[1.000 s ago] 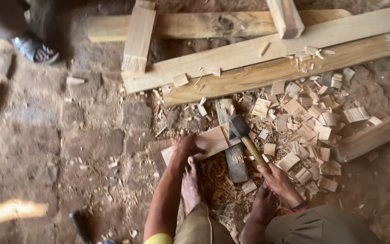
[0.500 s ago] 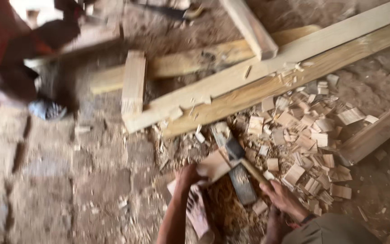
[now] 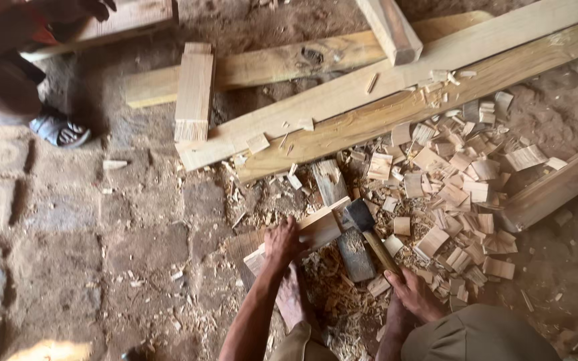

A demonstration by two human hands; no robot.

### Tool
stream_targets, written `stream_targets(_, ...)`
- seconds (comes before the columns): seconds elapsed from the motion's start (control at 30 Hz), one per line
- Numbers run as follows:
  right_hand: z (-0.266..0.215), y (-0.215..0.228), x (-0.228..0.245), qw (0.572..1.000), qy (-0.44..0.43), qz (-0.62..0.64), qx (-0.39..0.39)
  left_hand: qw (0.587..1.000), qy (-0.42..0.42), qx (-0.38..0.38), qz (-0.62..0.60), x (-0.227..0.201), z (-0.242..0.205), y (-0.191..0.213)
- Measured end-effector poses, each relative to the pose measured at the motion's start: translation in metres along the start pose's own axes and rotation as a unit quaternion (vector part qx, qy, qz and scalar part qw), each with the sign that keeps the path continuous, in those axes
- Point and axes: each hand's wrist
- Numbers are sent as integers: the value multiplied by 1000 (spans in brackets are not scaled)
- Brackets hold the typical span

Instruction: The person sits on the floor and repeatedly chops a small wooden block using a hand axe and a wooden mallet. The person holds the wood with one hand and strikes the axe with the mallet to split the wood into smaller pieces.

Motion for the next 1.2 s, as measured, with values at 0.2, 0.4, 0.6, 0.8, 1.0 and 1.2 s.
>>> stream_targets(0.2,-13,4,-10,992,91,-62,-54,992,-86,-74,54,-22,-13,8)
stream_targets(0.4,-14,0,-3,994,46,-82,-51,997,-57,-21,43,-21,-12,12)
stream_targets(0.6,-19,-4,-3,998,25,28,-48,995,-76,-53,22,-10,9,-31)
stream_targets(0.8,-13,-10,2,1000,3,19,-23,985,-107,-131,-14,-7,13,-48)
stream_targets(1.0,-13,-18,3,994,87,24,-55,997,-64,-53,-2,-25,-17,-7)
stream_targets(1.2,-15,-19,4,991,126,21,-34,998,-45,-2,33,-34,-38,23)
Point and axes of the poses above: each hand's wrist, its own z-axis towards the middle knuckle, its own y-axis out of the back of the hand, x = y × z, and after that the axes turned 5 degrees about z, right-handed
